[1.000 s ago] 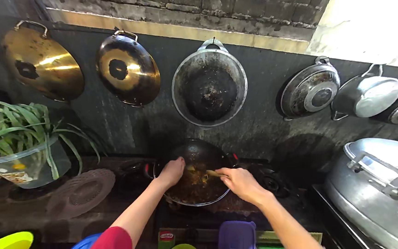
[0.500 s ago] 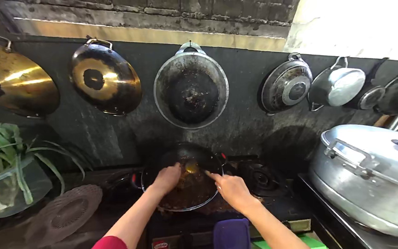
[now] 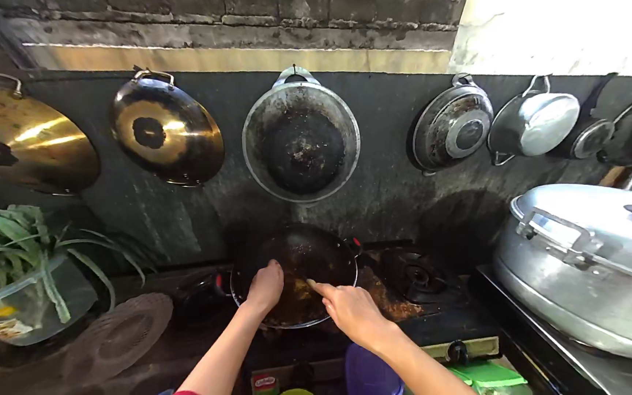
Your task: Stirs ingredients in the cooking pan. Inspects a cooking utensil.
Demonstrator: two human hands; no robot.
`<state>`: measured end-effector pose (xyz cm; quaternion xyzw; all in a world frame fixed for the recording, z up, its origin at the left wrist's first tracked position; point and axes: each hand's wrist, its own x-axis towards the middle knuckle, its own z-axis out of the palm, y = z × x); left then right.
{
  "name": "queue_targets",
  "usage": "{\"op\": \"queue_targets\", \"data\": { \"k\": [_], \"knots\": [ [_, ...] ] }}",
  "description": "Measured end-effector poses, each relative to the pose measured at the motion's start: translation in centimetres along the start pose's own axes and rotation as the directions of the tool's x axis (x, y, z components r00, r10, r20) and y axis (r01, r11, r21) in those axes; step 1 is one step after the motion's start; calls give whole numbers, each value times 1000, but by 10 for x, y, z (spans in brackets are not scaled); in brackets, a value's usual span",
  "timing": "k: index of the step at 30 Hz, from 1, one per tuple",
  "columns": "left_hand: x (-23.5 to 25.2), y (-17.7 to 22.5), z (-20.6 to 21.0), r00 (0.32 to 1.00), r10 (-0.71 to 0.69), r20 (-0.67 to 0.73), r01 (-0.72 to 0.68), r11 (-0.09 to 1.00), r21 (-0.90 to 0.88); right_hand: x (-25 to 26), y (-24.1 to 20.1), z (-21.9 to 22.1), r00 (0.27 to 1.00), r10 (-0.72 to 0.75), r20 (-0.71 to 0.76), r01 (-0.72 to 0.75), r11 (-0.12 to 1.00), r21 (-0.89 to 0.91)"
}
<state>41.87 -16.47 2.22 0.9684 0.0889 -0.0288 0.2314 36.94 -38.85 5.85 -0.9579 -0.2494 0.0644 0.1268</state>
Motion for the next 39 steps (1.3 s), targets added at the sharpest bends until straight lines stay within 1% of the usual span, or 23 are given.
{"op": "queue_targets", "data": {
  "k": [2,3,4,6,7,8,9,11,13,14,16,18,20,22,23,25,27,31,33,35,36,37,39],
  "knots": [
    [-21,-9,-12,994,109,12,-109,993,35,-28,17,1,976,-101,-194,84,992,-93],
    [-33,-16,-20,985,172,20,-173,984,40,-43,29,2,937,-167,-307,123,980,-158],
    [-44,-22,-26,971,235,32,-236,971,36,-56,39,1,895,-226,-385,150,965,-216],
    [-57,-27,-34,948,306,89,-309,951,18,-74,53,-1,839,-310,-446,187,936,-298],
    [-58,-27,-32,939,321,119,-325,946,8,-78,54,2,829,-331,-451,192,926,-326],
    [-55,-25,-25,933,328,148,-331,944,-2,-77,51,6,838,-328,-435,186,923,-338],
    [-50,-21,-17,931,323,171,-326,945,-8,-72,44,13,867,-297,-399,166,929,-331],
    [-34,-8,-5,948,255,192,-265,964,30,-47,28,28,933,-188,-306,94,950,-298],
    [-19,-2,-5,972,188,142,-199,978,67,-19,19,26,972,-75,-225,20,971,-238],
    [-12,-2,-12,981,171,90,-179,980,83,-7,18,16,982,-20,-189,-17,981,-191],
    [-4,-5,-33,990,137,-29,-133,984,115,12,21,-8,984,62,-167,-85,987,-137],
    [3,-9,-47,991,60,-118,-45,991,124,31,29,-18,972,129,-195,-156,979,-129],
    [10,-11,-44,990,-60,-124,76,989,129,47,31,-13,963,204,-174,-224,969,-107],
    [14,-10,-27,991,-104,-84,114,985,126,51,23,-4,975,208,-81,-210,977,-24],
    [15,-9,-18,994,-90,-69,96,991,92,48,17,0,984,173,-36,-173,985,6],
    [14,-4,-6,1000,-14,-13,15,997,78,33,7,3,996,79,28,-79,997,-5],
    [8,-3,-8,995,91,49,-96,990,105,11,8,-5,999,29,23,-28,998,-48],
    [-11,-14,-42,972,219,85,-227,968,110,-26,46,-34,988,-15,-151,-5,991,-137],
    [-26,-17,-56,945,292,151,-301,953,42,-48,71,-50,955,-113,-274,58,978,-200],
    [-43,-12,-57,901,370,229,-374,927,-26,-71,91,-63,926,-203,-319,125,961,-248],
    [-48,-8,-49,882,397,255,-399,916,-47,-79,95,-66,927,-230,-296,156,955,-254],
    [-50,-2,-37,869,412,274,-414,909,-52,-82,92,-65,945,-231,-234,175,956,-235],
    [-46,11,-8,867,388,313,-411,912,9,-71,76,-50,978,-186,-90,171,974,-149]
  ]
}}
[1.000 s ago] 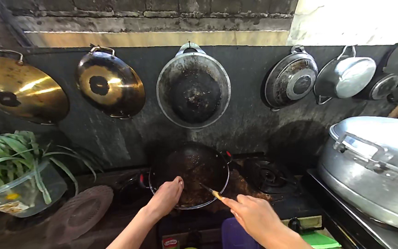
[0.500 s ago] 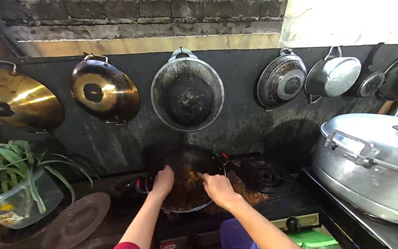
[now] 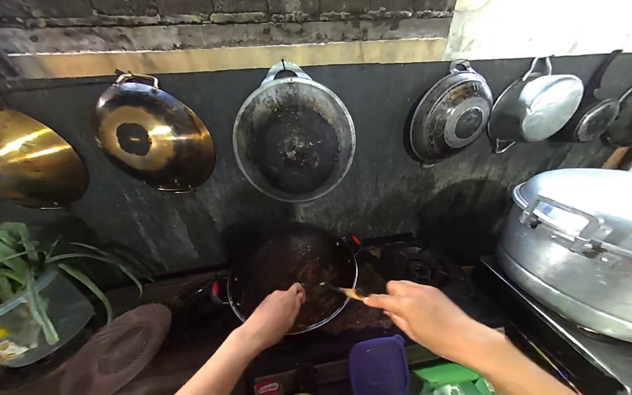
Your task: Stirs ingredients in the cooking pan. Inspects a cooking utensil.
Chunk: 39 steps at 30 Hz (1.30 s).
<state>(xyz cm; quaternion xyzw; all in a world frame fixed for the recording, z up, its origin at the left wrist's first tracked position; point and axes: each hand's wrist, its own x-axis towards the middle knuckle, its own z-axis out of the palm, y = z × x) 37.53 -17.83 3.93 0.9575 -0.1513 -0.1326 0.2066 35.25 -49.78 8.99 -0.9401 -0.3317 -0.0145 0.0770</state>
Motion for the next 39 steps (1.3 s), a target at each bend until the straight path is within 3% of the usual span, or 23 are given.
{"op": "queue_targets", "data": {
  "k": [3,9,13,15,18,21,24,26,28,30,33,36,39],
  "knots": [
    [32,11,8,981,-190,-23,191,970,152,44,-15,31,997,71,16,-72,995,62],
    [34,-31,-44,884,-326,-335,374,923,89,102,-8,28,954,270,-132,-265,963,48],
    [44,-45,-38,784,-519,-342,558,829,22,128,-28,49,924,382,19,-380,910,165],
    [52,-42,-29,813,-488,-316,513,858,-7,124,-41,53,950,293,108,-311,917,251],
    [50,-38,-15,923,-318,-216,326,945,2,93,-49,45,984,130,122,-156,960,232],
    [11,-24,-15,979,-129,-157,148,982,114,40,-38,28,996,74,-40,-69,990,121],
    [-31,-17,-12,981,64,-183,-29,982,187,-13,-21,22,953,-33,-301,25,999,-33],
    [-35,-15,-4,985,108,-132,-83,979,185,-29,-20,24,938,-83,-336,59,995,-83],
    [-20,-13,6,997,62,-49,-51,981,187,-23,-31,36,974,-36,-225,25,998,-54],
    [4,-10,1,998,-59,-31,64,975,212,3,-39,48,993,45,-106,-46,999,-9],
    [24,-14,-29,974,-169,-152,199,958,208,46,-33,42,985,111,-128,-106,993,49],
    [35,-25,-46,908,-288,-304,346,925,156,82,-24,30,971,218,-93,-215,976,41],
    [47,-36,-31,874,-403,-272,440,893,91,102,-29,52,956,294,-3,-294,954,59]
  ]
}}
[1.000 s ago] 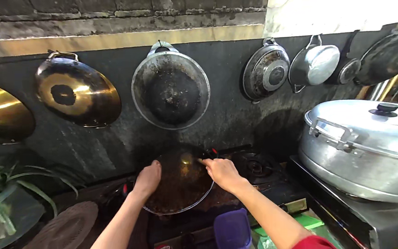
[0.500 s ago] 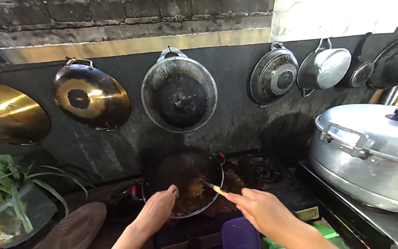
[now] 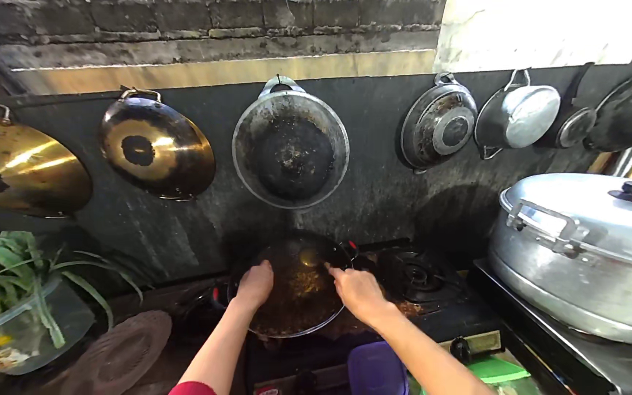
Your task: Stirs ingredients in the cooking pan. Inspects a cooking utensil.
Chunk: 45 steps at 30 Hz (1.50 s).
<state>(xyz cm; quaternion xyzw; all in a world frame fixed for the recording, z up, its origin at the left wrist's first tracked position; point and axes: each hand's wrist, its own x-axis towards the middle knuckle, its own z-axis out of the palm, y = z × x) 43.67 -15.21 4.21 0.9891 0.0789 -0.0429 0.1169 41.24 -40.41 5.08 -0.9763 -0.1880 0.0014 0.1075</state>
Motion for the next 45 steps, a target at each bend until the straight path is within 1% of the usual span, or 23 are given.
{"op": "queue_targets", "data": {
  "k": [2,3,4,5,7,8,10,11,13,16,18,21,23,25,27,29,30,33,35,37,40,42,45],
  "knots": [
    [-1,1,6,998,31,49,-30,999,-18,-10,-7,12,997,-52,49,49,998,51],
    [-2,0,6,996,67,54,-66,998,-25,-21,-9,14,995,-94,34,93,994,50],
    [-6,-3,1,994,100,35,-98,994,-51,-34,-7,17,990,-135,-31,136,990,34],
    [-10,-9,-6,991,130,-10,-131,987,-98,-46,-1,18,974,-173,-145,176,984,5],
    [-17,-25,-25,977,155,-143,-187,950,-249,-67,15,16,890,-244,-386,235,969,-72],
    [-19,-33,-33,967,144,-209,-210,917,-338,-74,24,13,834,-282,-474,256,959,-119],
    [-16,-50,-44,948,92,-305,-244,826,-508,-85,39,6,720,-349,-599,290,936,-197],
    [-14,-55,-47,940,67,-333,-260,774,-578,-88,43,3,669,-372,-643,307,927,-216],
    [-12,-56,-52,935,34,-354,-282,676,-681,-92,43,-1,598,-398,-696,338,912,-231],
    [-13,-44,-55,929,39,-367,-309,624,-718,-95,34,3,551,-416,-724,366,899,-238],
    [-15,-36,-58,920,39,-389,-326,626,-709,-103,31,6,576,-423,-700,365,899,-243],
    [-15,-37,-64,916,33,-400,-317,670,-671,-126,37,4,679,-397,-617,335,916,-220],
    [-16,-40,-65,912,27,-409,-315,684,-657,-137,44,0,715,-371,-593,314,928,-201],
    [-16,-39,-63,910,23,-414,-314,693,-650,-141,43,-4,701,-355,-618,308,933,-187],
    [-19,-35,-58,910,11,-415,-308,688,-657,-139,34,-9,663,-340,-667,302,937,-178],
    [-23,-28,-54,906,-31,-421,-295,668,-684,-133,23,-10,628,-321,-709,289,942,-171],
    [-26,-25,-52,901,-61,-429,-290,651,-701,-130,17,-8,625,-307,-718,282,946,-160],
    [-35,-18,-46,871,-142,-470,-291,623,-726,-127,7,3,650,-264,-712,266,958,-112],
    [-42,-18,-43,861,-171,-479,-263,656,-707,-125,8,11,661,-243,-710,261,962,-86],
    [-44,-21,-39,853,-186,-487,-251,673,-696,-125,11,12,645,-226,-730,275,960,-55],
    [-46,-25,-36,849,-173,-499,-266,677,-687,-122,13,12,636,-228,-737,279,959,-55],
    [-47,-25,-37,846,-144,-513,-285,691,-664,-118,13,20,645,-244,-725,280,957,-74],
    [-46,-25,-39,837,-144,-528,-284,711,-644,-122,20,26,659,-278,-699,302,949,-92]
  ]
}}
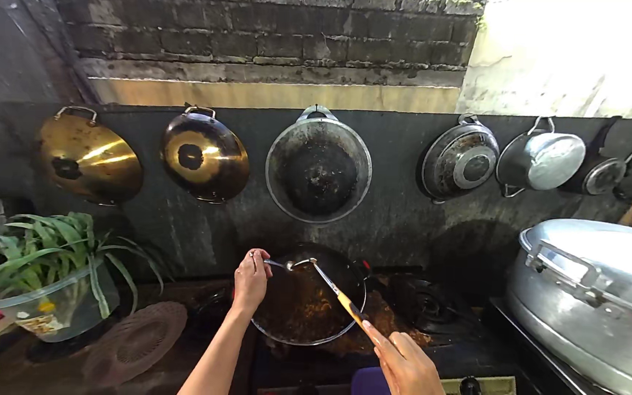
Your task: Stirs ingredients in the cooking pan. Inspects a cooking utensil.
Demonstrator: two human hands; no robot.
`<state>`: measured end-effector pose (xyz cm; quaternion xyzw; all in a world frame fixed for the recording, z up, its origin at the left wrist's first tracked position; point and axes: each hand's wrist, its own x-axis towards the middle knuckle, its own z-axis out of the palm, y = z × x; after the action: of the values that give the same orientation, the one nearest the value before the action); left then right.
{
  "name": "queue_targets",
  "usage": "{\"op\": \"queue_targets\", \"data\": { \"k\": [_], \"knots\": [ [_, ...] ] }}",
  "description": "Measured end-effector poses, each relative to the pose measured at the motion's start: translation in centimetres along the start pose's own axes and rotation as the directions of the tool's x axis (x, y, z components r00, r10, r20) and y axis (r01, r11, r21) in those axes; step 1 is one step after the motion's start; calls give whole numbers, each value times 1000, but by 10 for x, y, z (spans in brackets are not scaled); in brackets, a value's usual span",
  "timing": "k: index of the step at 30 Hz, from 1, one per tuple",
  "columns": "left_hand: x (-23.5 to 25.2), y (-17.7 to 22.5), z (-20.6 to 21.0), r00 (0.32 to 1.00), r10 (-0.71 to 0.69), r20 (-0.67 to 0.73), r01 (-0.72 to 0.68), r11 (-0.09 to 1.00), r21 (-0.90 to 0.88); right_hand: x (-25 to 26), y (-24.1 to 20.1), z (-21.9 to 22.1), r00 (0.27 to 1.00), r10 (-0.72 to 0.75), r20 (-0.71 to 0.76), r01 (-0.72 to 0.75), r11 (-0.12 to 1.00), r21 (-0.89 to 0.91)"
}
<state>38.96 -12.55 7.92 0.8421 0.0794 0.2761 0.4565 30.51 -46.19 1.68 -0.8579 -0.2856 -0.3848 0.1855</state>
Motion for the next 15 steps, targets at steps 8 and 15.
{"op": "queue_targets", "data": {
  "k": [8,15],
  "knots": [
    [6,-6,-9,999,-12,-43,10,999,-40,-24,24,-33,995,17,94,-15,1000,-26],
    [-5,20,-28,982,-191,11,157,773,-615,-30,19,-34,941,194,277,-224,971,81]
  ]
}}
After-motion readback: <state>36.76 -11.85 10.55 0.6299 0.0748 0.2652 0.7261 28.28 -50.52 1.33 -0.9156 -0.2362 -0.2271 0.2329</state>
